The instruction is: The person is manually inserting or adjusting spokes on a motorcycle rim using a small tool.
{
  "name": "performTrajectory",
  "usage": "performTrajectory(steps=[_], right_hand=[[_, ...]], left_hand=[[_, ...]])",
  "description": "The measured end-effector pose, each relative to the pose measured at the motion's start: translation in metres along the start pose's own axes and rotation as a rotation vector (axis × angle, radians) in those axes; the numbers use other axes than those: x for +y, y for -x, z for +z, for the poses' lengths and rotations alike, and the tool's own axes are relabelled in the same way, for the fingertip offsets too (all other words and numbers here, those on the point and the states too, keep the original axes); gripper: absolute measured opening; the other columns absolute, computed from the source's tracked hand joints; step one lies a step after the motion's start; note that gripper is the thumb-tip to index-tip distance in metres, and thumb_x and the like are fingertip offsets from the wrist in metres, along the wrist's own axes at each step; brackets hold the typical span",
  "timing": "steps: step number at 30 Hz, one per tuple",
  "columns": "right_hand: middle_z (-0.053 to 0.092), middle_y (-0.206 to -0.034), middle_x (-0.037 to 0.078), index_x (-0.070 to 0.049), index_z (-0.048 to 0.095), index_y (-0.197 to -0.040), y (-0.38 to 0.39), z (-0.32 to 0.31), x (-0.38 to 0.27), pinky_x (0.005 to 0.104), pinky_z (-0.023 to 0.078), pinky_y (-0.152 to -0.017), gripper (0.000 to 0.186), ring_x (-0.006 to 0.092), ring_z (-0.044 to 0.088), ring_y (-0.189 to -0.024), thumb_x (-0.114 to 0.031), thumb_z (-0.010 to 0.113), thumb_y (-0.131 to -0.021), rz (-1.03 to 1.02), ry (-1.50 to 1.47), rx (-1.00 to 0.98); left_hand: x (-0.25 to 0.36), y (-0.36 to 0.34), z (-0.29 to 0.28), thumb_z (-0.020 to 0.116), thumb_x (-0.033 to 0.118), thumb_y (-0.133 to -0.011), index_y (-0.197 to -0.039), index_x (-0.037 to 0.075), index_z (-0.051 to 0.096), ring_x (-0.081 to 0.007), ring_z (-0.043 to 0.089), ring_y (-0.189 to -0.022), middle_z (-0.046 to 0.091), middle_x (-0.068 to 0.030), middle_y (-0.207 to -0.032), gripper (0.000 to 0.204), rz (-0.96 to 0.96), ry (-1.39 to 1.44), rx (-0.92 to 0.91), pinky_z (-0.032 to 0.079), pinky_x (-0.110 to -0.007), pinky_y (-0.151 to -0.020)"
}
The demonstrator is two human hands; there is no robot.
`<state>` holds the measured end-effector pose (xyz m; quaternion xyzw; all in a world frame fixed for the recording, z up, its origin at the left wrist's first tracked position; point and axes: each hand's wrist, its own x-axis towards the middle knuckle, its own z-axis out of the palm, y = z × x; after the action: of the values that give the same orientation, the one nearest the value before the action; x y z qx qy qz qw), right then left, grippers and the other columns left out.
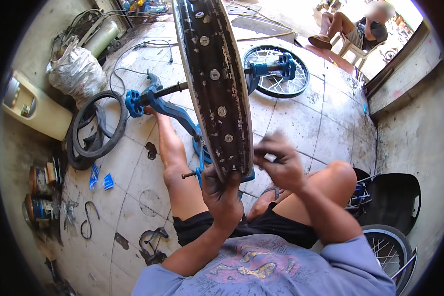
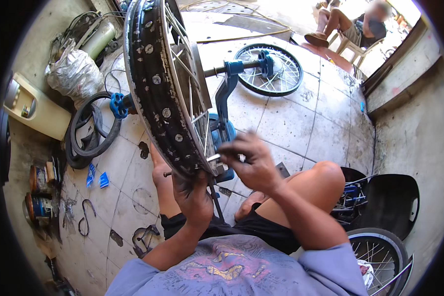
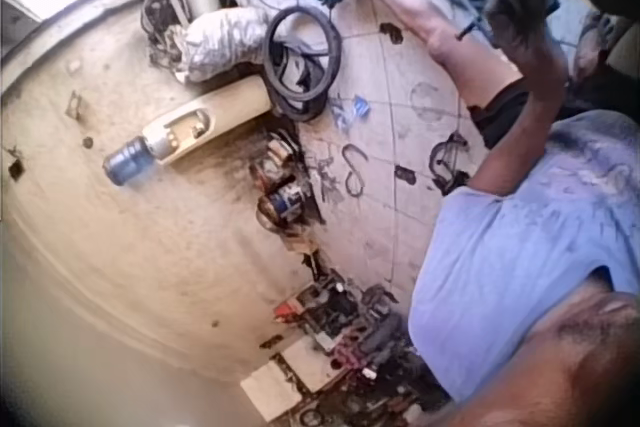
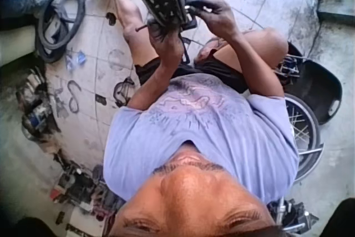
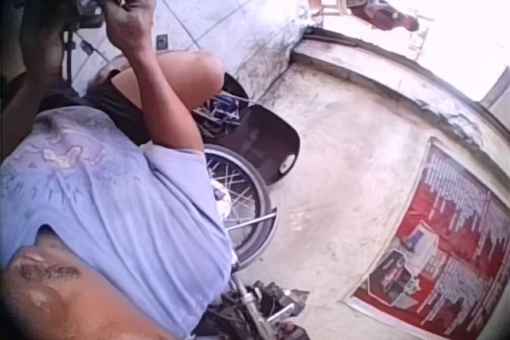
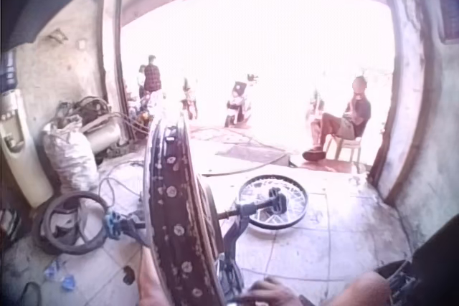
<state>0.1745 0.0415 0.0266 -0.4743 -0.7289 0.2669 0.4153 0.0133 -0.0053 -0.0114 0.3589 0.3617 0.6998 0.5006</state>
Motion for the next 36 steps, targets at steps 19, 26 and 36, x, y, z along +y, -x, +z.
performTrajectory(steps=[19,26,36], right_hand=[[0.063,-0.098,0.005,-0.004,0.071,-0.110,-0.022,-0.004,0.000,0.0268,0.050,-0.082,0.019,0.0117,0.061,-0.093,-0.012,0.070,-0.092,0.131,-0.564,-0.168],[0.066,-0.100,0.000,0.000,0.066,-0.116,-0.017,0.026,0.016,0.0260,0.046,-0.085,0.032,0.0088,0.057,-0.095,-0.023,0.070,-0.094,0.377,-1.145,-0.282],[0.057,-0.077,0.003,-0.009,0.072,-0.087,-0.060,-0.046,-0.059,0.0334,0.041,-0.067,0.033,0.0235,0.051,-0.070,-0.013,0.083,-0.056,-0.490,0.445,0.083]], left_hand=[[0.047,-0.031,0.028,0.063,0.007,-0.097,-0.118,-0.001,0.051,-0.0089,0.055,-0.093,0.056,-0.0062,-0.112,0.025,0.207,-0.108,-0.155,0.046,-0.022,-0.078],[0.053,-0.026,0.027,0.063,0.008,-0.096,-0.127,-0.002,0.050,-0.0123,0.059,-0.099,0.060,-0.0071,-0.114,0.035,0.137,-0.121,-0.133,0.048,-0.027,-0.086],[0.032,-0.031,0.012,0.068,0.008,-0.092,-0.132,-0.004,0.046,-0.0163,0.062,-0.103,0.063,-0.0107,-0.119,0.048,0.297,-0.189,-0.079,0.051,-0.031,-0.092]])
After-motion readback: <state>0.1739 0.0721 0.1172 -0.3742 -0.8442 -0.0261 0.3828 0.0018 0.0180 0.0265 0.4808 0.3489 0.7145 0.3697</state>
